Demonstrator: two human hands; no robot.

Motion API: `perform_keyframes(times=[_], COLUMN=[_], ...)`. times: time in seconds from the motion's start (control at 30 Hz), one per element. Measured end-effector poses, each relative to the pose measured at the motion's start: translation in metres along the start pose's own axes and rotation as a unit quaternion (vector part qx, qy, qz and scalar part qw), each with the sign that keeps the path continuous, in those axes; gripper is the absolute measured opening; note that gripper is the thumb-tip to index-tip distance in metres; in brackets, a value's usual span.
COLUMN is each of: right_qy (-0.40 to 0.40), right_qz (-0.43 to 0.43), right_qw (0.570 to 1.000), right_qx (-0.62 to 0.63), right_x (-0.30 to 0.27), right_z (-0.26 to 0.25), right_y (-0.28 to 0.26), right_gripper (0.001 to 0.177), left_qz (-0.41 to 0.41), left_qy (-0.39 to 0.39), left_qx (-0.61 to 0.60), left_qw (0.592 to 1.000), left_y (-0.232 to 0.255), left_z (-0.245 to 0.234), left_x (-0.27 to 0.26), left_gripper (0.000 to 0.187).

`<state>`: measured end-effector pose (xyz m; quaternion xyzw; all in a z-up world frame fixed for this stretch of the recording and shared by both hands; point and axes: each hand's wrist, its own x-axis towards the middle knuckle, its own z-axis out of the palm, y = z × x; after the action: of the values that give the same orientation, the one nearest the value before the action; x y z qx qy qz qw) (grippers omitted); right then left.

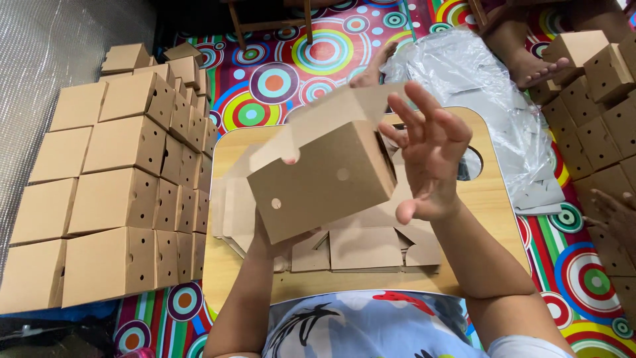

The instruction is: Folding flat cardboard templates into small boxes and stacking them

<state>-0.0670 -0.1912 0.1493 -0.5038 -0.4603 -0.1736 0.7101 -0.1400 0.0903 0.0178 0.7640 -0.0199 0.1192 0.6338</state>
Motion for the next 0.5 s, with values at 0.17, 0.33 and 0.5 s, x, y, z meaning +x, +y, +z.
perform_keyframes(times=[0.17,0.33,0.5], right_qy=[-0.057,-0.135,-0.210], right_qz=[0.049,0.187,0.163], right_qw=[0.996,0.969,0.901], right_qx=[0.037,-0.085,-0.343], right_x=[0.007,0.004,0.020], right_z=[0.002,-0.005,-0.001], right_y=[0.004,0.011,-0.002], right_gripper=[0.096,0.102,0.097], left_qz=[-0.002,-0.009,0.163], left_qy=[-0.138,-0.091,0.050], left_qx=[-0.189,-0.270,-0.056], left_qw=[0.972,0.959,0.984], left_y=[-0.147,-0.024,0.062], left_z=[0.015,0.026,0.010], left_x=[-0.011,0.013,0.037], left_gripper=[0.058,0.092,0.144])
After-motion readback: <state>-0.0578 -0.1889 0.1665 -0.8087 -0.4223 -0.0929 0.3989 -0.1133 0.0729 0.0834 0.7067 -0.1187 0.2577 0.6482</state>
